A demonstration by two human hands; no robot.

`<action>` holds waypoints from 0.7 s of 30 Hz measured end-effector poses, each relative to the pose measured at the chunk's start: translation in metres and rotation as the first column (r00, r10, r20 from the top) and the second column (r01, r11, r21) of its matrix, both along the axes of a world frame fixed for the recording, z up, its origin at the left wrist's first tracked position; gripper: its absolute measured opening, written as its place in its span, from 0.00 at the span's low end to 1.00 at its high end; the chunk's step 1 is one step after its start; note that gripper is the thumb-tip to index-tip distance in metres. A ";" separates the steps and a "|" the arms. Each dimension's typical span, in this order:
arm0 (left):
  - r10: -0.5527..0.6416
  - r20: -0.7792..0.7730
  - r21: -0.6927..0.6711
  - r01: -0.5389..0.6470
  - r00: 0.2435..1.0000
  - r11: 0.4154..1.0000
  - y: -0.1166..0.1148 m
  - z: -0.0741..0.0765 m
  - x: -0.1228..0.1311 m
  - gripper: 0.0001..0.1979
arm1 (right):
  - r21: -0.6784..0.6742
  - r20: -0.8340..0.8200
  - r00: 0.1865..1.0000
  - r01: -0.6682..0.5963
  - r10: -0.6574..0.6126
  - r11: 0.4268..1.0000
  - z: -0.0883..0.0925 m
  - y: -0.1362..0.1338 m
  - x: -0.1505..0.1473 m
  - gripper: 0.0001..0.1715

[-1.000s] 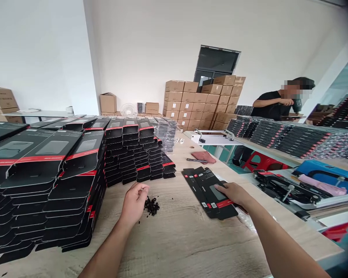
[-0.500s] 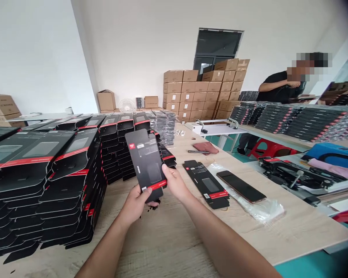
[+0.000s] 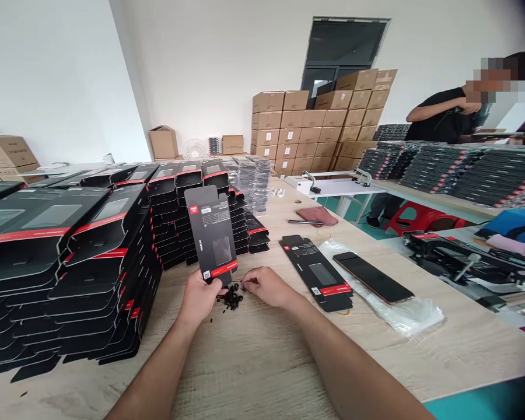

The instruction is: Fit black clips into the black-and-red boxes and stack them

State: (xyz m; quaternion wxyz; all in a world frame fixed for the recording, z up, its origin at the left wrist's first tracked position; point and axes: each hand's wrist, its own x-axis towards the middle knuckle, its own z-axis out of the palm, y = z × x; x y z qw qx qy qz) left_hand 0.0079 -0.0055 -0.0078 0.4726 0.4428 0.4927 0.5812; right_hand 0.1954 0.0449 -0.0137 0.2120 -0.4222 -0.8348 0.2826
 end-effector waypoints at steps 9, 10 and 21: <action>-0.012 -0.125 0.053 0.019 0.992 0.998 -0.002 -0.001 -0.001 0.14 | 0.164 0.219 0.970 0.069 -0.104 0.984 0.006 -0.007 0.001 0.06; -0.012 -0.112 0.059 0.019 0.994 0.998 -0.002 -0.001 -0.001 0.13 | 0.164 0.222 0.972 0.034 -0.071 0.986 0.007 -0.007 0.001 0.09; -0.026 -0.087 0.069 0.032 0.996 0.997 0.003 -0.008 -0.003 0.13 | 0.235 0.371 0.894 0.172 -0.252 0.957 0.021 -0.021 -0.006 0.08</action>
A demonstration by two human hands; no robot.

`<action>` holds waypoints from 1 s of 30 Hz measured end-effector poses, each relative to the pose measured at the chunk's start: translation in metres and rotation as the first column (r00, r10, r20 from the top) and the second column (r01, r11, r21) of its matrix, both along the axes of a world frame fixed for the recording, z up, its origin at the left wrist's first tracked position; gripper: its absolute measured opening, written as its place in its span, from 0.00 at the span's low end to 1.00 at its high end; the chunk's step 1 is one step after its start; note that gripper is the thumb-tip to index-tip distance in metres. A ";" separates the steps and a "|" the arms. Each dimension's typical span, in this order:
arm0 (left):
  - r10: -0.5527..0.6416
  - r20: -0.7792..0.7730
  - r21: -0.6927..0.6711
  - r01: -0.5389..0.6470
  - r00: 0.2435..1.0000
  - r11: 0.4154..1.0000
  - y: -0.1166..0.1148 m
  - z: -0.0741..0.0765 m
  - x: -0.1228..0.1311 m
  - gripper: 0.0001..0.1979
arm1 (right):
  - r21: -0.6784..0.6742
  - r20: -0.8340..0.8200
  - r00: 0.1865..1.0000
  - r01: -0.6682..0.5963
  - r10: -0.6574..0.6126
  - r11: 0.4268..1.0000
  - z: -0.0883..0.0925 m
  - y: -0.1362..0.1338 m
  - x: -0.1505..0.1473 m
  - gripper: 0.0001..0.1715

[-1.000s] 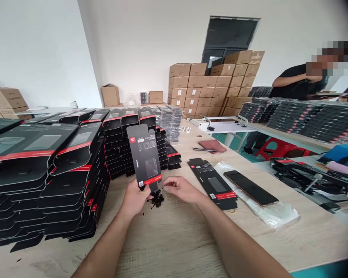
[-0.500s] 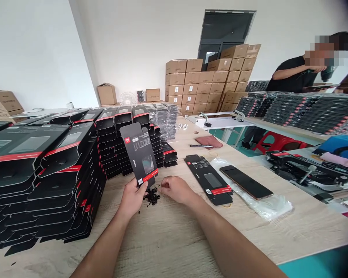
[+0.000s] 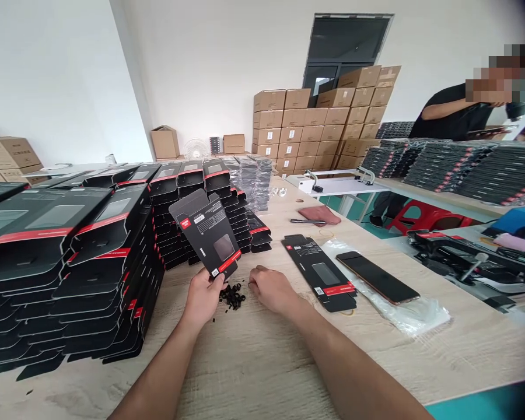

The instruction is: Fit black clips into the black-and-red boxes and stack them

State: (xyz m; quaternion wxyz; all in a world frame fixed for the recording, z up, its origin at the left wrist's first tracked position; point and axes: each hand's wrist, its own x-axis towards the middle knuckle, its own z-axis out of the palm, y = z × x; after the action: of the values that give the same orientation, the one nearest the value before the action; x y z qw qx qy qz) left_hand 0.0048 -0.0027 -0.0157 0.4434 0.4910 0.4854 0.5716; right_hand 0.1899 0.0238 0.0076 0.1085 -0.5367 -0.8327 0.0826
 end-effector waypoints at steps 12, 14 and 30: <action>0.111 -0.463 0.219 -0.008 0.879 0.976 -0.012 0.003 0.014 0.10 | 0.188 -0.227 0.972 -0.020 0.063 0.982 0.002 -0.010 -0.038 0.08; 0.118 -0.495 0.235 0.002 0.861 0.972 -0.014 0.005 0.015 0.10 | 0.194 -0.201 0.979 0.010 0.030 0.981 0.003 -0.014 -0.041 0.09; -0.372 0.288 0.056 0.372 0.882 0.926 -0.029 0.040 -0.002 0.24 | -0.342 -0.905 0.409 -0.536 -0.117 0.772 0.010 -0.007 -0.012 0.22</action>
State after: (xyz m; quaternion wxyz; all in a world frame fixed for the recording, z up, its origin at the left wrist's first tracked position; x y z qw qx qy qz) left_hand 0.0027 -0.0320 0.0242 0.6121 0.4844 0.3110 0.5422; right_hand 0.1775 0.0172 0.0181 0.3458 -0.2968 -0.6389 0.6198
